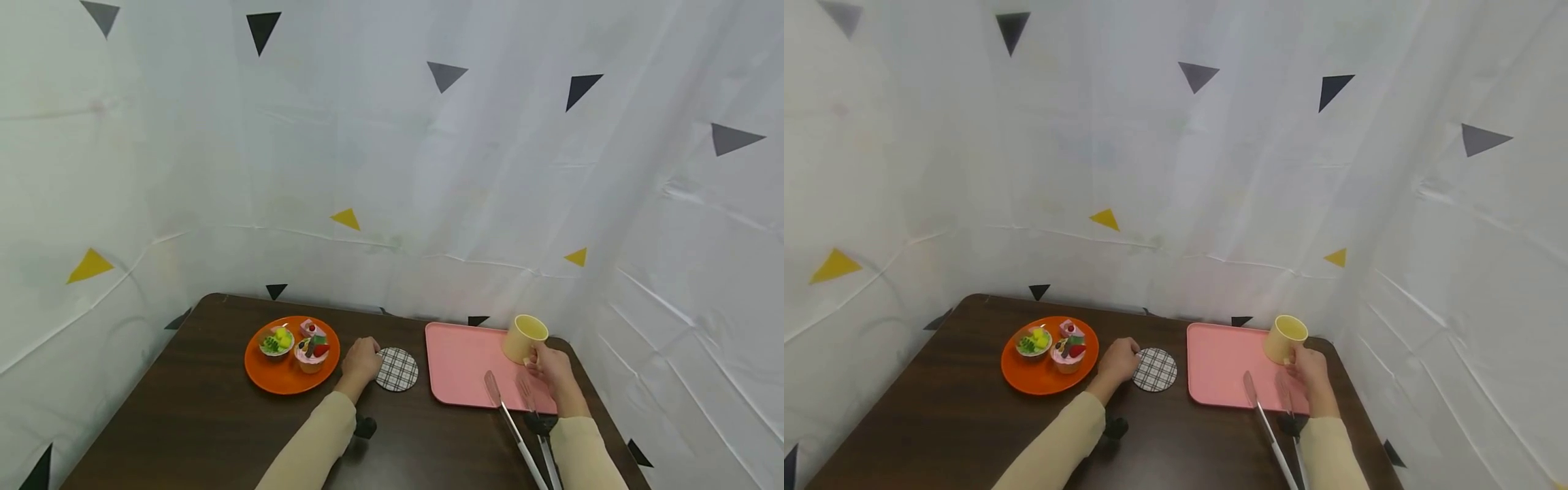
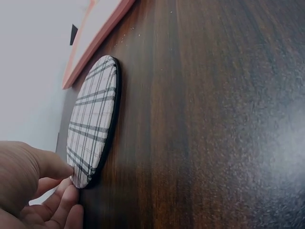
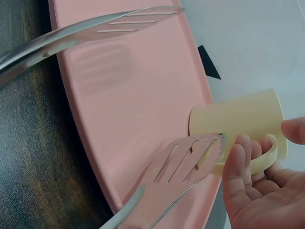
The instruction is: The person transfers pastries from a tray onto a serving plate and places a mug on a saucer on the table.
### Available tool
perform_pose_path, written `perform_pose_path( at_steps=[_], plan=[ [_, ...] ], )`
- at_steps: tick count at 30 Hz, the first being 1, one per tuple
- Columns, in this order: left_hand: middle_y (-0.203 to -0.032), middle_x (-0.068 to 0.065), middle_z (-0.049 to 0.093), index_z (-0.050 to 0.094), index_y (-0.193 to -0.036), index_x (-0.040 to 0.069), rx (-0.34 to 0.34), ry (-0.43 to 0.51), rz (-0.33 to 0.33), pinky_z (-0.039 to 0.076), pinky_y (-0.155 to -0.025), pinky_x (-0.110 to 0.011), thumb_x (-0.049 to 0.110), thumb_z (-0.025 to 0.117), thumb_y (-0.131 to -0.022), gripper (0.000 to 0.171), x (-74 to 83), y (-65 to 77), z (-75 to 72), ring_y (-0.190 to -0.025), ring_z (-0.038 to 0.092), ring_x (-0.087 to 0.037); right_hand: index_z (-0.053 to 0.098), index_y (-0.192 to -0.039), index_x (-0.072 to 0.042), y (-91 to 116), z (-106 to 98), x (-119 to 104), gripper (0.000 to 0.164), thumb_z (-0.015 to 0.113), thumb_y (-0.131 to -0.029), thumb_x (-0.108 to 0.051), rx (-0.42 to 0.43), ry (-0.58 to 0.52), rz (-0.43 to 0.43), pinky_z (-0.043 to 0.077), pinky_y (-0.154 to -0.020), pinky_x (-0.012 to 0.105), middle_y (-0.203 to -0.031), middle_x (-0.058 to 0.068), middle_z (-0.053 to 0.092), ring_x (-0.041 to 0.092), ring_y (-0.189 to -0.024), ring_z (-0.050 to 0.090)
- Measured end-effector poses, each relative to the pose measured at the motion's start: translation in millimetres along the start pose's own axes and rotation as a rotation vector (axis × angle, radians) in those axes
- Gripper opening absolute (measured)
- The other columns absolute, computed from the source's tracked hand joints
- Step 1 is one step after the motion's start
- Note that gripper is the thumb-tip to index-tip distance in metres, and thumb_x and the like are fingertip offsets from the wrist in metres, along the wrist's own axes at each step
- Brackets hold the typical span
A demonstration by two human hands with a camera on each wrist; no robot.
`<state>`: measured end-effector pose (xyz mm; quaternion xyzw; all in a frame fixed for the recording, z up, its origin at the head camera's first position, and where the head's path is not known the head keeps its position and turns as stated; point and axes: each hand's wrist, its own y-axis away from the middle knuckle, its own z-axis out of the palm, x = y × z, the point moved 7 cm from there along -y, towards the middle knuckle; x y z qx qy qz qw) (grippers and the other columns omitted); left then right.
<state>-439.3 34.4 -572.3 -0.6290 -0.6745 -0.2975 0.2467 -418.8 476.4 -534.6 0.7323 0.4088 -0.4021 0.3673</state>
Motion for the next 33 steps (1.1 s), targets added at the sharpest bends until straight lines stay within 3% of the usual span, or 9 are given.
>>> perform_pose_path(
  at_steps=[9, 15, 23, 33],
  plan=[
    [-0.119, -0.017, 0.067, 0.075, -0.113, 0.001, 0.002, 0.064, 0.031, 0.055, -0.107, -0.054, 0.004, 0.070, -0.099, 0.015, 2.7, 0.2, -0.5, -0.115, 0.066, -0.036, 0.062, -0.115, 0.007, 0.9, -0.8, -6.5, 0.040, 0.045, -0.112, -0.029, 0.128, -0.058, 0.000, 0.062, -0.069, 0.026, -0.089, 0.004, 0.063, 0.010, -0.072, 0.063],
    [-0.121, -0.016, 0.070, 0.075, -0.112, 0.002, -0.005, 0.130, -0.020, 0.058, -0.103, -0.054, 0.006, 0.068, -0.099, 0.015, -1.8, 2.0, -1.4, -0.111, 0.067, -0.034, 0.064, -0.116, 0.008, 6.2, -8.0, -8.3, 0.038, 0.045, -0.112, -0.025, 0.231, -0.126, -0.020, 0.055, -0.061, 0.022, -0.080, -0.001, 0.061, 0.008, -0.068, 0.057],
    [-0.117, -0.016, 0.073, 0.077, -0.108, 0.003, -0.005, 0.177, -0.054, 0.060, -0.097, -0.053, 0.008, 0.071, -0.098, 0.013, -6.5, 1.4, -4.3, -0.105, 0.068, -0.035, 0.059, -0.107, 0.003, 16.6, -10.2, -24.3, 0.036, 0.040, -0.113, -0.027, 0.205, -0.137, -0.061, 0.050, -0.068, 0.030, -0.080, -0.001, 0.053, 0.016, -0.075, 0.050],
    [-0.115, -0.016, 0.074, 0.078, -0.105, 0.003, -0.005, 0.168, -0.042, 0.060, -0.096, -0.052, 0.008, 0.071, -0.097, 0.012, -4.7, 3.7, -8.2, -0.104, 0.068, -0.034, 0.061, -0.095, -0.003, 26.7, -5.4, -46.7, 0.029, 0.045, -0.109, -0.023, 0.192, -0.192, -0.068, 0.045, -0.061, 0.028, -0.077, -0.002, 0.053, 0.015, -0.069, 0.047]
  ],
)
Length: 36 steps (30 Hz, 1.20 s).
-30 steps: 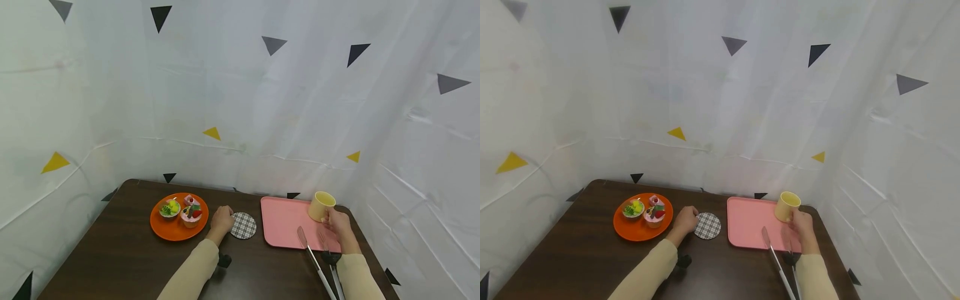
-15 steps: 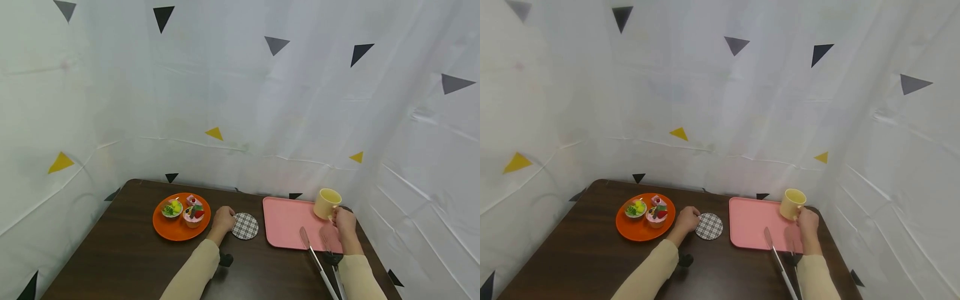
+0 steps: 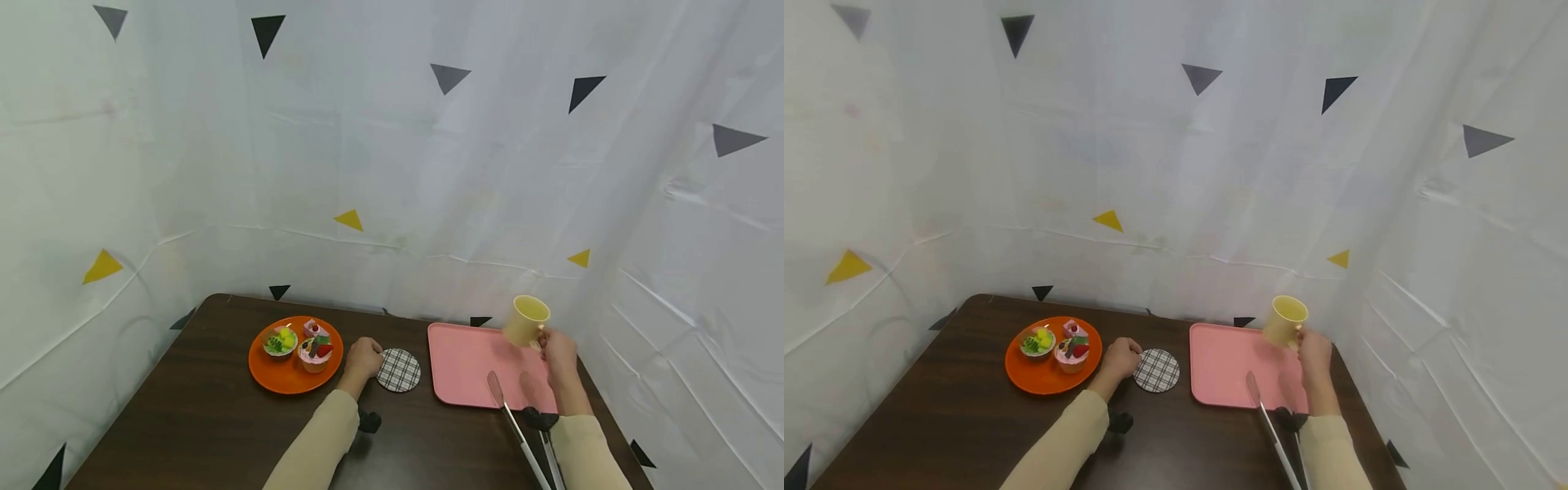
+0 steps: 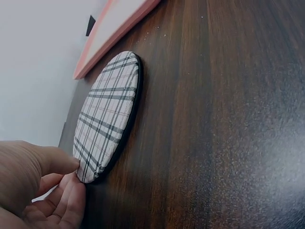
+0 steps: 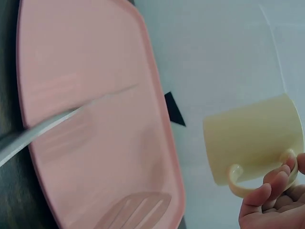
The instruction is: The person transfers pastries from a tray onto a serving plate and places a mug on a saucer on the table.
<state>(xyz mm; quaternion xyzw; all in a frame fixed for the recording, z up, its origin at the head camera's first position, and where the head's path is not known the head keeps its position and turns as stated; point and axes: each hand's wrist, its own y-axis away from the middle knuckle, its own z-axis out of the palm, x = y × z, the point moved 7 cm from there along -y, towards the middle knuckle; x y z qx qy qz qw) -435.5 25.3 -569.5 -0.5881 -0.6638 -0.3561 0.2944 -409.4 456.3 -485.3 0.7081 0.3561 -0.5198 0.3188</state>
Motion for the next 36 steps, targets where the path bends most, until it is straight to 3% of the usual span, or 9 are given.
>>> perform_pose_path(
  at_steps=[8, 16, 29, 36],
  plan=[
    [-0.114, -0.017, 0.074, 0.077, -0.103, 0.002, 0.004, -0.013, 0.001, 0.060, -0.098, -0.053, 0.006, 0.071, -0.095, 0.010, 0.2, 1.4, -3.5, -0.104, 0.068, -0.034, 0.061, -0.099, 0.002, 17.3, 20.1, -14.3, 0.031, 0.044, -0.109, -0.021, -0.069, 0.011, -0.066, 0.046, -0.069, 0.029, -0.083, -0.001, 0.053, 0.019, -0.077, 0.048],
    [-0.109, -0.015, 0.073, 0.076, -0.100, 0.004, 0.020, -0.020, -0.012, 0.061, -0.094, -0.052, 0.006, 0.073, -0.095, 0.007, -2.9, 1.2, -1.5, -0.098, 0.067, -0.032, 0.061, -0.105, 0.002, 30.8, 41.3, -8.8, 0.033, 0.043, -0.112, -0.024, -0.181, 0.007, -0.058, 0.044, -0.072, 0.031, -0.085, -0.003, 0.053, 0.016, -0.076, 0.044],
    [-0.108, -0.014, 0.073, 0.075, -0.103, 0.002, 0.009, -0.034, 0.019, 0.061, -0.094, -0.053, 0.007, 0.072, -0.097, 0.007, -2.8, 1.9, 4.3, -0.099, 0.069, -0.033, 0.060, -0.084, -0.008, 64.6, 76.2, -13.5, 0.032, 0.048, -0.111, -0.019, -0.316, -0.090, -0.076, 0.041, -0.071, 0.031, -0.082, -0.001, 0.052, 0.016, -0.071, 0.038],
    [-0.108, -0.014, 0.074, 0.075, -0.102, 0.002, 0.013, -0.036, 0.013, 0.061, -0.094, -0.053, 0.006, 0.073, -0.097, 0.007, 1.4, -0.1, 2.1, -0.098, 0.068, -0.032, 0.056, -0.084, -0.007, 80.5, 93.5, -12.4, 0.028, 0.049, -0.109, -0.018, -0.382, -0.110, -0.068, 0.038, -0.070, 0.031, -0.081, -0.001, 0.049, 0.016, -0.070, 0.037]
  ],
)
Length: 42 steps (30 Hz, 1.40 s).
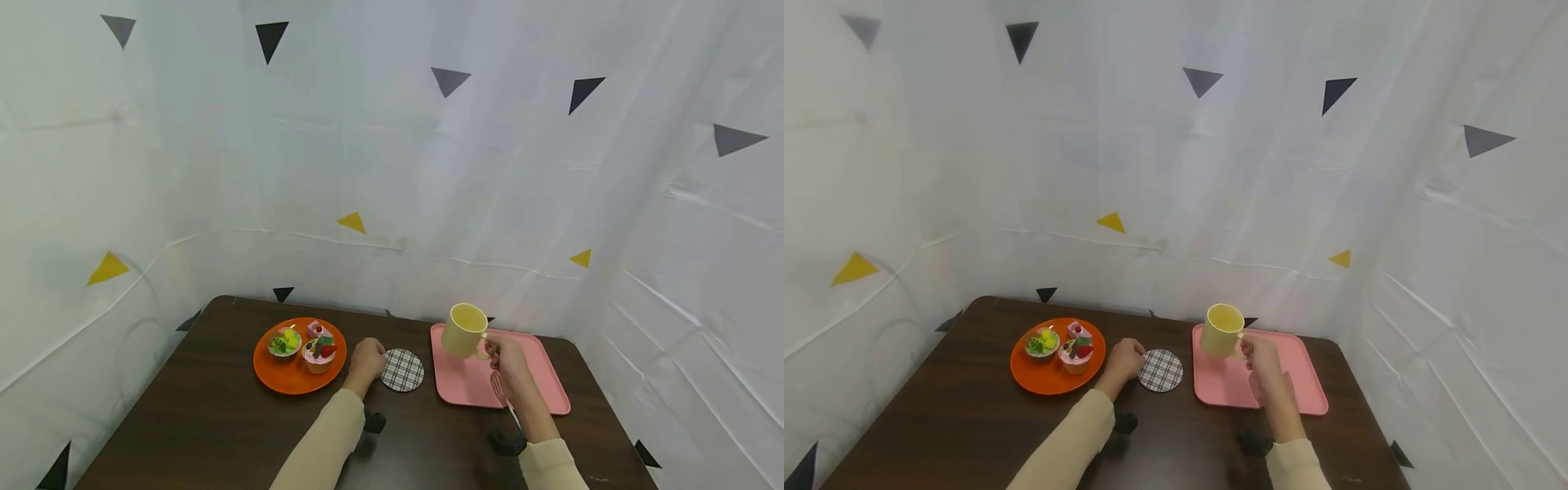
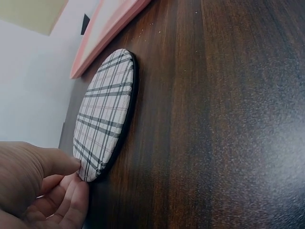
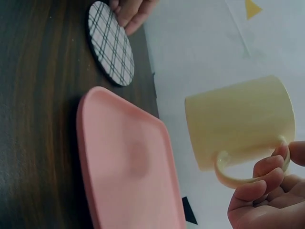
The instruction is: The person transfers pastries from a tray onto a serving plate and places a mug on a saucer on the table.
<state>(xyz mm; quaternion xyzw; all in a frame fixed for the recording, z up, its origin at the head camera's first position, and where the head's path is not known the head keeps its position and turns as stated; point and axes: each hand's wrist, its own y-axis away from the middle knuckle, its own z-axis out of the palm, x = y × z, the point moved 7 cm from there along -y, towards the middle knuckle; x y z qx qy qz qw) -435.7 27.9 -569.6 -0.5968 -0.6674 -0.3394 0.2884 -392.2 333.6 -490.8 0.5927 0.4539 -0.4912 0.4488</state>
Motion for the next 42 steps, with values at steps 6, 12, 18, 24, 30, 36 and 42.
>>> perform_pose_path(
  at_steps=[6, 12, 18, 24, 30, 36, 42],
  plan=[
    [-0.112, -0.015, 0.075, 0.076, -0.106, 0.001, -0.016, -0.005, -0.003, 0.061, -0.097, -0.054, 0.003, 0.072, -0.097, 0.011, -0.4, 0.9, -2.2, -0.102, 0.069, -0.034, 0.056, -0.081, -0.007, 1.6, 16.9, 9.5, 0.030, 0.049, -0.109, -0.016, -0.038, -0.030, 0.022, 0.036, -0.067, 0.029, -0.081, 0.000, 0.050, 0.015, -0.070, 0.037],
    [-0.116, -0.015, 0.074, 0.076, -0.111, 0.001, -0.028, -0.003, -0.002, 0.061, -0.099, -0.054, 0.002, 0.071, -0.098, 0.014, -0.5, 0.1, -3.1, -0.105, 0.069, -0.035, 0.052, -0.077, -0.007, 2.4, 35.0, 21.5, 0.032, 0.049, -0.108, -0.015, -0.068, -0.048, 0.028, 0.036, -0.068, 0.030, -0.083, 0.004, 0.050, 0.018, -0.072, 0.037],
    [-0.117, -0.016, 0.074, 0.076, -0.111, 0.001, -0.019, -0.012, 0.011, 0.061, -0.097, -0.053, 0.001, 0.070, -0.099, 0.013, -0.8, -2.2, -2.4, -0.106, 0.070, -0.035, 0.050, -0.074, -0.006, 8.0, 56.3, 27.7, 0.032, 0.050, -0.105, -0.012, -0.101, -0.043, 0.015, 0.036, -0.067, 0.031, -0.081, 0.004, 0.050, 0.018, -0.070, 0.037],
    [-0.117, -0.015, 0.074, 0.075, -0.111, 0.002, -0.009, -0.037, 0.012, 0.060, -0.097, -0.054, 0.003, 0.068, -0.101, 0.012, 0.1, -3.8, -1.6, -0.107, 0.070, -0.035, 0.049, -0.073, -0.006, 11.2, 74.9, 34.4, 0.030, 0.052, -0.103, -0.010, -0.133, -0.051, -0.001, 0.036, -0.064, 0.029, -0.078, 0.003, 0.050, 0.016, -0.067, 0.037],
    [-0.118, -0.015, 0.073, 0.074, -0.114, 0.002, -0.007, -0.036, -0.008, 0.059, -0.100, -0.055, 0.006, 0.068, -0.102, 0.014, -0.1, -4.5, -1.0, -0.110, 0.069, -0.035, 0.052, -0.076, -0.005, 12.7, 88.2, 40.3, 0.028, 0.051, -0.103, -0.008, -0.145, -0.057, -0.005, 0.036, -0.066, 0.031, -0.078, 0.003, 0.049, 0.017, -0.069, 0.037],
    [-0.119, -0.015, 0.073, 0.075, -0.115, 0.003, -0.005, -0.026, -0.014, 0.059, -0.101, -0.056, 0.007, 0.069, -0.101, 0.016, -1.1, -4.0, -1.7, -0.112, 0.069, -0.036, 0.057, -0.081, -0.005, 13.4, 100.1, 44.1, 0.027, 0.050, -0.106, -0.010, -0.168, -0.085, 0.013, 0.035, -0.064, 0.027, -0.078, 0.001, 0.050, 0.015, -0.069, 0.038],
    [-0.119, -0.015, 0.072, 0.075, -0.114, 0.003, -0.017, -0.040, 0.000, 0.058, -0.103, -0.055, 0.007, 0.070, -0.101, 0.015, -2.9, -5.6, 2.4, -0.113, 0.068, -0.035, 0.058, -0.082, -0.006, 16.0, 103.7, 52.7, 0.026, 0.049, -0.106, -0.013, -0.169, -0.074, 0.054, 0.030, -0.053, 0.025, -0.078, 0.001, 0.049, 0.015, -0.067, 0.037]
  ],
)
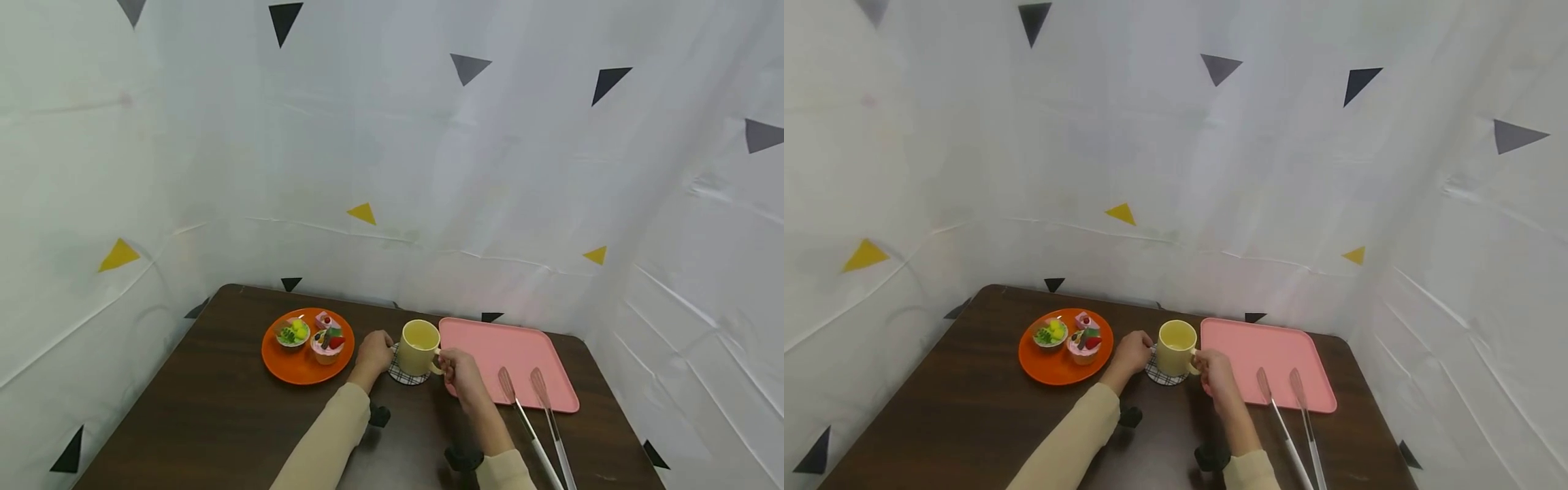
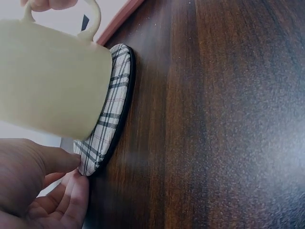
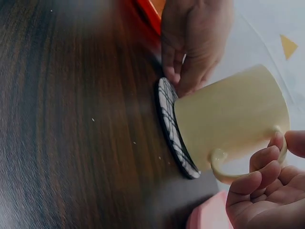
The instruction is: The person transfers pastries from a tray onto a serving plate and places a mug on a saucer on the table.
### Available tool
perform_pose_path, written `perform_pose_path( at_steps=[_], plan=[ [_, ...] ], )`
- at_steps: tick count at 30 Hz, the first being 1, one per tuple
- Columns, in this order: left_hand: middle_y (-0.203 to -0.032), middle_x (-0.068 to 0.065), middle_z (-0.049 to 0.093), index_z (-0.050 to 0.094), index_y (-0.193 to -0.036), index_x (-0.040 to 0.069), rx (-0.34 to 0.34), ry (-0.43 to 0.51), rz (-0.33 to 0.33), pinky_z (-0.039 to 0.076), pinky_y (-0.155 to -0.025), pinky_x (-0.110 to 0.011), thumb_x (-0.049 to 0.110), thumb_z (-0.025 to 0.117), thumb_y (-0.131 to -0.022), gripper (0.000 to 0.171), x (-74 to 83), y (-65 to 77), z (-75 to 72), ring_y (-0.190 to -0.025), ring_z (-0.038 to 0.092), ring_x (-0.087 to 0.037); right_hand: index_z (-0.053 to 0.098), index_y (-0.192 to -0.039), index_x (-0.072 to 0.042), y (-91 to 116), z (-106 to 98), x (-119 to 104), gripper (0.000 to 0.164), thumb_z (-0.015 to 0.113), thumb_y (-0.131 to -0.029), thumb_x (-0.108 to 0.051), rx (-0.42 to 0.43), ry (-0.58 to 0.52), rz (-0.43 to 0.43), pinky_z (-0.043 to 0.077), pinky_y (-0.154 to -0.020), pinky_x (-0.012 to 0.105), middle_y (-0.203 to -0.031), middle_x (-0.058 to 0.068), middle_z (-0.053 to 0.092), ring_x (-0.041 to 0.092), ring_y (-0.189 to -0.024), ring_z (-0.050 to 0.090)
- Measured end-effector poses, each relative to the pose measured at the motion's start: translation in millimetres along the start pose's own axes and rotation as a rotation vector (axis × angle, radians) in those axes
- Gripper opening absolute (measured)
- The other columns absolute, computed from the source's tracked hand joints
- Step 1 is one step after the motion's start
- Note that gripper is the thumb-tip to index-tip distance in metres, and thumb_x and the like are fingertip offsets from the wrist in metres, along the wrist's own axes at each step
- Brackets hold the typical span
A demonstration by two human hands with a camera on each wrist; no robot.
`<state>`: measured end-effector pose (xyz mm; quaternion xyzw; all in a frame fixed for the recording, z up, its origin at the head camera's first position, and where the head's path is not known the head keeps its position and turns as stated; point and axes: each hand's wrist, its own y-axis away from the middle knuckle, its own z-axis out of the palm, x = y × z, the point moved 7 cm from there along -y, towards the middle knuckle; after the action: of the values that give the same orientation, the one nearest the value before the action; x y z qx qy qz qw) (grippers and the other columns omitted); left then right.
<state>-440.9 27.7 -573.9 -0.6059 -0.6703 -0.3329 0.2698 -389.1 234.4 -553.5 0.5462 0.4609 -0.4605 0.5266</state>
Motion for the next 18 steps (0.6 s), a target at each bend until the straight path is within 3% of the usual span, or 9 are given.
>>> perform_pose_path(
  at_steps=[3, 9, 18],
  plan=[
    [-0.118, -0.015, 0.072, 0.075, -0.114, 0.003, -0.011, -0.004, 0.017, 0.058, -0.102, -0.054, 0.006, 0.070, -0.101, 0.015, 2.1, 0.9, 1.1, -0.112, 0.068, -0.035, 0.059, -0.082, -0.005, 1.3, 1.8, 2.8, 0.028, 0.050, -0.106, -0.016, 0.001, 0.007, 0.014, 0.029, -0.051, 0.024, -0.077, 0.000, 0.049, 0.014, -0.066, 0.037],
    [-0.118, -0.015, 0.072, 0.074, -0.114, 0.002, -0.011, -0.019, 0.037, 0.058, -0.102, -0.053, 0.005, 0.071, -0.099, 0.015, 5.4, -2.5, 4.2, -0.112, 0.068, -0.035, 0.061, -0.083, -0.006, 3.8, 4.4, 2.4, 0.027, 0.051, -0.106, -0.016, 0.010, -0.008, 0.033, 0.034, -0.061, 0.024, -0.079, -0.002, 0.053, 0.012, -0.068, 0.039],
    [-0.116, -0.015, 0.073, 0.074, -0.114, 0.001, 0.000, 0.013, 0.051, 0.058, -0.102, -0.053, 0.006, 0.070, -0.098, 0.017, -1.7, -2.6, 1.1, -0.110, 0.068, -0.034, 0.068, -0.100, 0.005, 3.4, 4.3, 5.2, 0.031, 0.051, -0.110, -0.020, -0.038, 0.008, 0.043, 0.039, -0.064, 0.025, -0.086, 0.002, 0.061, 0.013, -0.071, 0.043]
  ],
)
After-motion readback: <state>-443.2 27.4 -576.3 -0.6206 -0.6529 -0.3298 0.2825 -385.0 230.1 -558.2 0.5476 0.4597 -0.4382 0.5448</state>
